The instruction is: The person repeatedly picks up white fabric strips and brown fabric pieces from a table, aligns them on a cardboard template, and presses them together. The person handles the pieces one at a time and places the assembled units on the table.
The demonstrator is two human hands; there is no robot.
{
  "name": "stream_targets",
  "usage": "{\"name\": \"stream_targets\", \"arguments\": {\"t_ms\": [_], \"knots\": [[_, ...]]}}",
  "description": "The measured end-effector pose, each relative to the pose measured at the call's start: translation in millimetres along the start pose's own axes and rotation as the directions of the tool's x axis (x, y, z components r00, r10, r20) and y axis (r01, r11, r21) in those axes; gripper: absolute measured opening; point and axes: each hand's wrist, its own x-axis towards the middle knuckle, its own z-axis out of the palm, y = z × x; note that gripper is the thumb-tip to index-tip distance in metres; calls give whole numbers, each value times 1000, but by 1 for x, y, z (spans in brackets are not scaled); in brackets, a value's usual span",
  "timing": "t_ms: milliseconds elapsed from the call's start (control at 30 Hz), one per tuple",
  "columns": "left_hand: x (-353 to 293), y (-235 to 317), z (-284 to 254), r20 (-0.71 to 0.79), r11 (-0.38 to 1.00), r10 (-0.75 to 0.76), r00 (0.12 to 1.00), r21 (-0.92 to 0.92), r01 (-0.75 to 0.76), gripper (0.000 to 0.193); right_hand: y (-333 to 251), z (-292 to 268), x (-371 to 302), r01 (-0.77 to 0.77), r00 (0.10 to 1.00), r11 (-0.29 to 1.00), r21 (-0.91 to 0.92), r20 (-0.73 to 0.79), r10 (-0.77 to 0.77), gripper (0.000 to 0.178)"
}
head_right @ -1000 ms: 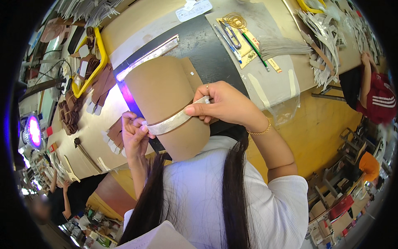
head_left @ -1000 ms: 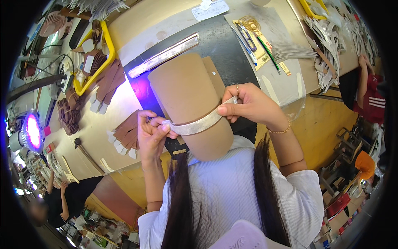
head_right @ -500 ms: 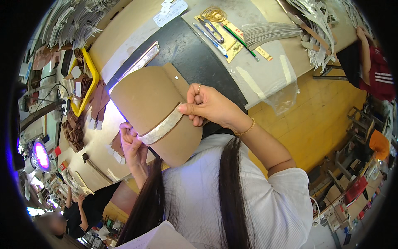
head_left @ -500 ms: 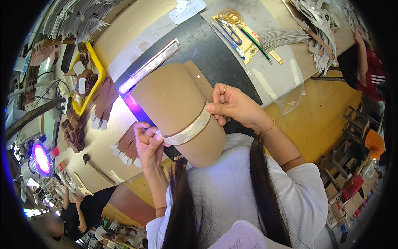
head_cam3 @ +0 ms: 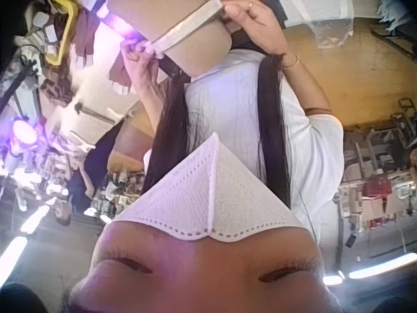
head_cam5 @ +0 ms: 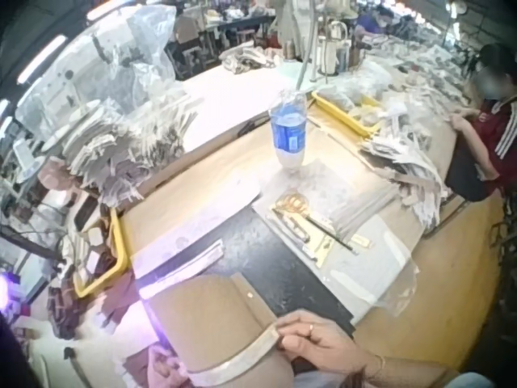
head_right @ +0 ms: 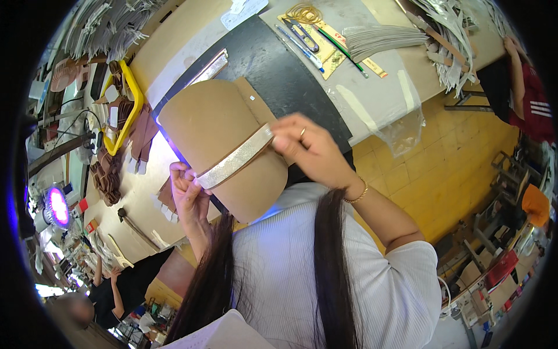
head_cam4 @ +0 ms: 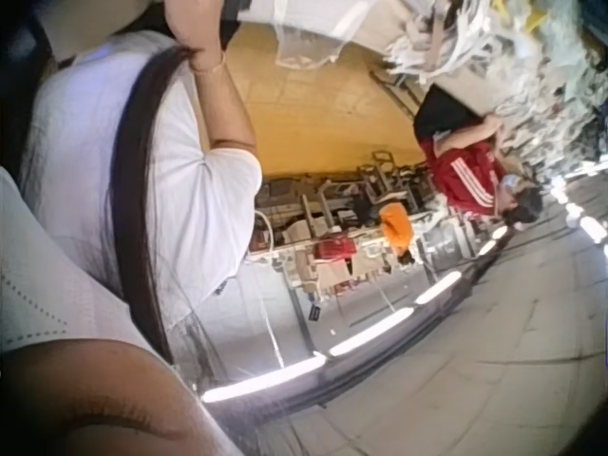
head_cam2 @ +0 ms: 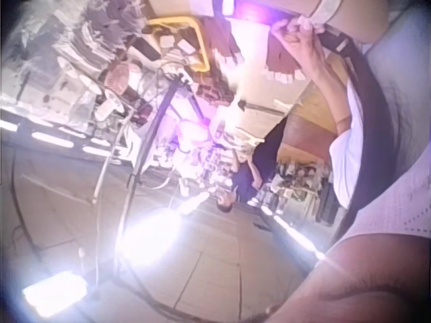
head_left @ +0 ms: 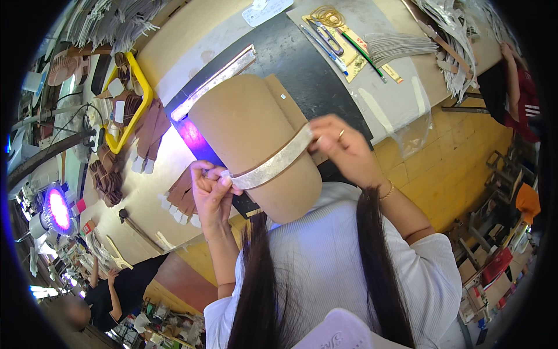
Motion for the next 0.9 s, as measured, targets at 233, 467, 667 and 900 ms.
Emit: {"name": "stream_targets", "arguments": {"t_ms": [233, 467, 667, 900], "knots": [[-11, -1, -2, 90, 994, 105, 990, -36, -103, 37, -100, 28, 18, 683, 726, 429, -592, 485, -487, 53], [-14, -6, 0, 0, 978, 209, 978, -20, -209, 46, -75, 102, -2, 744, 667, 149, -651, 731, -140, 70], [-7, -13, 5, -6, 975, 155, 988, -163, -154, 44, -66, 62, 9, 707, 671, 544, -451, 670, -318, 69], [-3, -12, -1, 25, 987, 66, 997, -147, -62, 39, -17, 21, 14, 644, 705, 721, -257, 566, -428, 67]]}}
